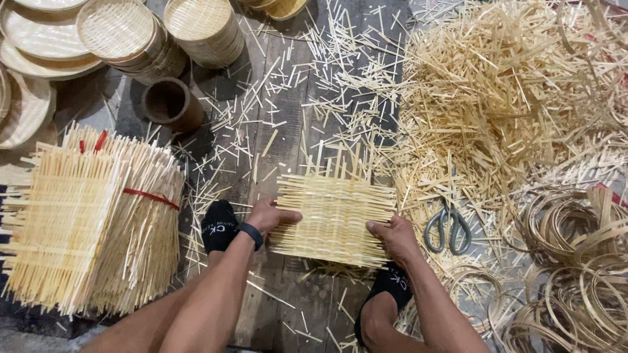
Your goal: The person weaves small round bamboo baskets by hand. They place a bamboo mat on a wooden block, fit a circular bamboo ring over it, and trim the excess mat with scissors. The process is repeated for multiple baskets.
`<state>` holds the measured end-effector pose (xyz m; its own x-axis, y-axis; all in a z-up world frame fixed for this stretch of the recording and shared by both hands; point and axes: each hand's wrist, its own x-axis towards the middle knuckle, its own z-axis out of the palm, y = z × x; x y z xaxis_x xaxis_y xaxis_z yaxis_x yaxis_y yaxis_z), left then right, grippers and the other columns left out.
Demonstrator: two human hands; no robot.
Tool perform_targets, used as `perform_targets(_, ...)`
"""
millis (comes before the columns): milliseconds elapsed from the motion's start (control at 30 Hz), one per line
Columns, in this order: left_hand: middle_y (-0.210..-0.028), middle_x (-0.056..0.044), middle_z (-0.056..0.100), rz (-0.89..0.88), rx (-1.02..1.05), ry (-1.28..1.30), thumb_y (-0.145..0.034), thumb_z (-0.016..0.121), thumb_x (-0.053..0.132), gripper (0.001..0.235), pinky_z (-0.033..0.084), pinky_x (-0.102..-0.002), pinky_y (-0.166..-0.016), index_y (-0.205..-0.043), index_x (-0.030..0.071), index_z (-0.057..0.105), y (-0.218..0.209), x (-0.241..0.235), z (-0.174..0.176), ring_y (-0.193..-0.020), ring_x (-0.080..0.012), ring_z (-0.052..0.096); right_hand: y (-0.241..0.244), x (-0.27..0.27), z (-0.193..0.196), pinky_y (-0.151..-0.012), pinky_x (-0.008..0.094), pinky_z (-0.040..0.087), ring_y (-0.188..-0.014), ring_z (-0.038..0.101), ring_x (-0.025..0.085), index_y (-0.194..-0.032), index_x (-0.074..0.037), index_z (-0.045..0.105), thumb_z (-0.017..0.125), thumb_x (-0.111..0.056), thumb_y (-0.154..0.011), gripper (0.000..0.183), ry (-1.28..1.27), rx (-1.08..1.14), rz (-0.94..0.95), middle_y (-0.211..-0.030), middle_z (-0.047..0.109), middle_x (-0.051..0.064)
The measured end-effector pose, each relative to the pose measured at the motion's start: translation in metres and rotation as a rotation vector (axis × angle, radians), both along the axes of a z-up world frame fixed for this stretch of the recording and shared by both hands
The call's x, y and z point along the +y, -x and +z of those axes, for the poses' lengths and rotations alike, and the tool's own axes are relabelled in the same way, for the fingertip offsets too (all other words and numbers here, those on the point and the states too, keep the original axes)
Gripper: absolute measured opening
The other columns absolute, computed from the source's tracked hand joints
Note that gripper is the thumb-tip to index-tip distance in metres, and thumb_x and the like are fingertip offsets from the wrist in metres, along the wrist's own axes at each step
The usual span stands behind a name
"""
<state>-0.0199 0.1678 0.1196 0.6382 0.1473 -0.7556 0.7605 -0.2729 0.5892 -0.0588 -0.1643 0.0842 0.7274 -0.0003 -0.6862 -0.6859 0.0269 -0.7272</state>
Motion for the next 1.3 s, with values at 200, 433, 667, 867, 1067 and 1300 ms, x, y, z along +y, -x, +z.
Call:
perform_targets(200, -0.093, -0.012, 0.080, 0.068, 0.033, 0.250, -0.068, 0.091, 0.008, 0.039, 0.063, -0.036, -0.070, -0.102, -0.003, 0.076, 0.008, 0.005, -0.037, -0.076, -0.0212, 0.075, 0.003, -0.008, -0.009, -0.059, 0.034, 0.051, -0.068, 0.063, 0.018, -0.104, 0.005, 0.071, 0.081, -0.012, -0.085, 0.027, -0.029, -0.004, 0.035, -0.086, 0.072, 0.012)
perform_targets(433, -0.097, -0.015, 0.078, -0.137, 0.067, -0.059, -0.064, 0.092, 0.027, 0.055, 0.060, -0.038, -0.071, -0.106, -0.004, 0.075, 0.003, 0.009, -0.045, -0.080, -0.0257, 0.074, 0.006, -0.031, -0.047, -0.065, 0.036, 0.052, -0.078, 0.063, 0.021, -0.106, 0.007, 0.067, 0.090, -0.026, -0.085, 0.046, 0.389, -0.040, 0.181, -0.092, 0.069, 0.015)
perform_targets(667, -0.118, -0.029, 0.066, -0.143, -0.109, -0.369, -0.052, 0.096, 0.032, 0.127, 0.060, -0.045, -0.086, -0.151, -0.008, 0.028, 0.006, -0.007, -0.030, -0.100, -0.0361, 0.071, 0.065, -0.191, -0.050, -0.094, 0.043, 0.053, -0.102, 0.067, 0.032, -0.114, -0.007, 0.069, 0.086, -0.015, -0.070, 0.048, 1.121, -0.194, 0.056, -0.109, 0.070, 0.016)
perform_targets(867, -0.147, -0.032, 0.034, -0.340, -0.194, -0.733, -0.058, 0.098, 0.045, 0.138, 0.033, -0.065, -0.112, -0.160, 0.000, 0.016, 0.012, -0.024, 0.010, -0.139, -0.0469, 0.035, 0.127, -0.289, -0.063, -0.106, 0.048, 0.045, -0.111, 0.067, 0.030, -0.114, -0.015, 0.073, 0.069, -0.021, -0.087, 0.028, 1.313, 0.074, 0.740, -0.118, 0.071, 0.011)
perform_targets(1067, -0.148, -0.025, 0.023, -0.209, -0.321, -0.768, -0.061, 0.096, 0.042, 0.131, 0.029, -0.065, -0.114, -0.157, -0.002, 0.019, 0.000, -0.018, 0.032, -0.139, -0.0423, 0.028, 0.110, -0.315, -0.030, -0.105, 0.045, 0.053, -0.111, 0.069, 0.032, -0.119, -0.009, 0.070, 0.064, -0.023, -0.091, 0.031, 1.110, 0.018, 0.343, -0.119, 0.073, 0.015)
perform_targets(1300, -0.144, -0.026, 0.026, -0.247, -0.666, -0.713, -0.084, 0.093, 0.036, 0.105, 0.031, -0.058, -0.122, -0.151, -0.009, 0.025, 0.019, 0.009, 0.023, -0.140, -0.0391, 0.027, 0.128, -0.322, 0.013, -0.114, 0.049, 0.037, -0.128, 0.053, 0.029, -0.110, -0.015, 0.073, 0.081, -0.033, -0.076, 0.040, 1.477, 0.257, 1.215, -0.126, 0.063, 0.010)
